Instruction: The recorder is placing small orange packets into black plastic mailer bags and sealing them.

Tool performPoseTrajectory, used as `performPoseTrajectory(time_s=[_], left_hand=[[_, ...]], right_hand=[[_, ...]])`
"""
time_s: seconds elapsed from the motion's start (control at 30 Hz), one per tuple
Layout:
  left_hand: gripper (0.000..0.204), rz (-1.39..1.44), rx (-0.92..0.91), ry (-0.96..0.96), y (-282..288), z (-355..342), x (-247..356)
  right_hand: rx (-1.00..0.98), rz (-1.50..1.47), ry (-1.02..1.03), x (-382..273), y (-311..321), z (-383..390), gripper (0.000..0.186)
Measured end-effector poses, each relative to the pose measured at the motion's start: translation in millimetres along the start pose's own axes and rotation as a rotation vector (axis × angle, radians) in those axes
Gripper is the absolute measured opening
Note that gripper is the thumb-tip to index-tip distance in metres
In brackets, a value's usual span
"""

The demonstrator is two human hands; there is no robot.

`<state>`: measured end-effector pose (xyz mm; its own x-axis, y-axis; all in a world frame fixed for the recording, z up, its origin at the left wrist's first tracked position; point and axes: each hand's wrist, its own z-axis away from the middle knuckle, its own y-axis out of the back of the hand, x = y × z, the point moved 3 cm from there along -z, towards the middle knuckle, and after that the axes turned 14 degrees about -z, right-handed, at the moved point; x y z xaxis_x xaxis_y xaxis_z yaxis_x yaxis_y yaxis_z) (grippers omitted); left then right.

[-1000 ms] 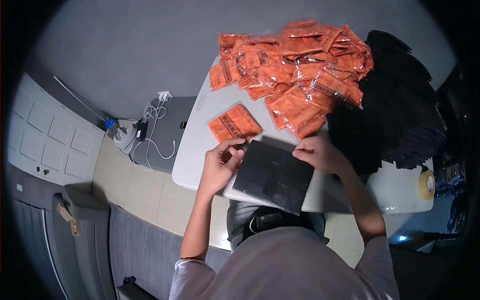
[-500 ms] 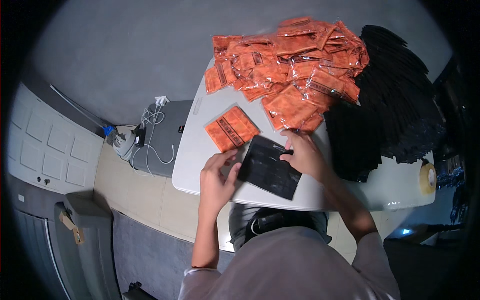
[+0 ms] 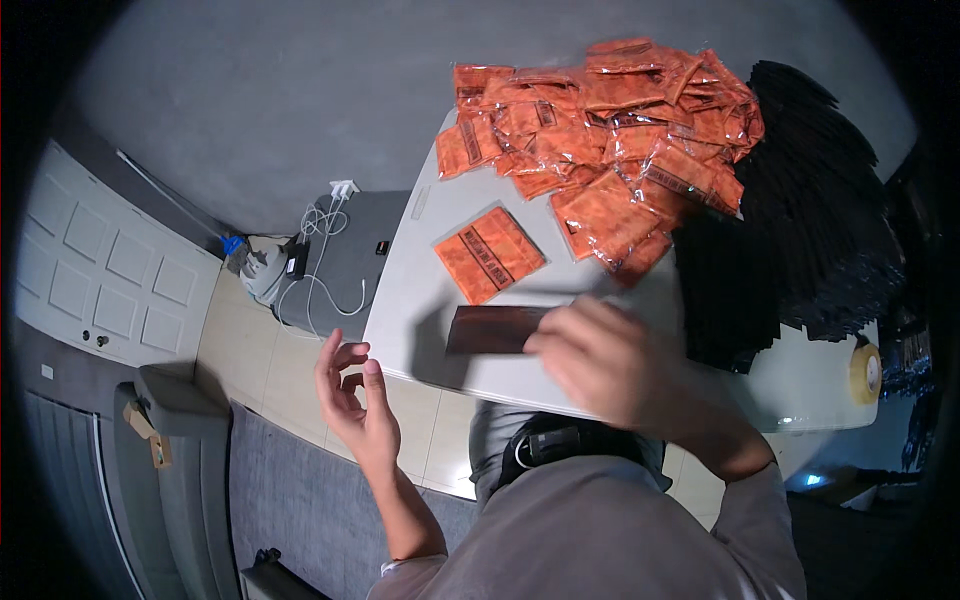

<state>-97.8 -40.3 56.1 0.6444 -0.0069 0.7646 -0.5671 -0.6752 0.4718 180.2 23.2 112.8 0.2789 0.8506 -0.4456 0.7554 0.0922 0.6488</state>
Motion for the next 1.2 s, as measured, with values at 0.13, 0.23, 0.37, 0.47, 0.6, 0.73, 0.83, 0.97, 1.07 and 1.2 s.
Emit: performPoseTrajectory(time_s=[0.13,0.23,0.37,0.47,0.6,0.73,0.83,0.97,1.07,1.2], left_hand=[[0.052,0.176,-0.053,-0.016,-17,16,26],[0.052,0.21,-0.324,-0.028,-46,31,42],[0.057,-0.051,-0.553,-0.29,-119,34,43],[0.075,-0.3,-0.631,-0.411,-151,29,29],[0.089,-0.423,-0.682,-0.46,-153,34,20],[0.091,-0.479,-0.687,-0.493,-154,34,14],[0.098,-0.374,-0.668,-0.48,-152,30,13],[0.11,-0.009,-0.533,-0.239,-131,21,4],[0.111,0.049,-0.616,-0.181,-134,16,-4],[0.105,-0.035,-0.604,-0.203,-124,3,-14]], right_hand=[[-0.332,0.073,-0.139,7,-57,38,0.019],[-0.246,-0.014,-0.195,28,-76,37,0.032],[-0.205,0.092,-0.22,64,-110,36,0.065],[-0.242,0.009,-0.347,76,-123,43,0.08],[-0.282,0.071,-0.334,81,-123,51,0.08],[-0.298,0.058,-0.362,79,-120,46,0.08],[-0.369,0.009,-0.335,93,-101,33,0.064],[-0.278,0.086,-0.338,121,-74,-39,0.028],[-0.24,0.072,-0.244,160,-111,-58,0.039],[-0.175,0.094,-0.432,180,-161,-75,0.063]])
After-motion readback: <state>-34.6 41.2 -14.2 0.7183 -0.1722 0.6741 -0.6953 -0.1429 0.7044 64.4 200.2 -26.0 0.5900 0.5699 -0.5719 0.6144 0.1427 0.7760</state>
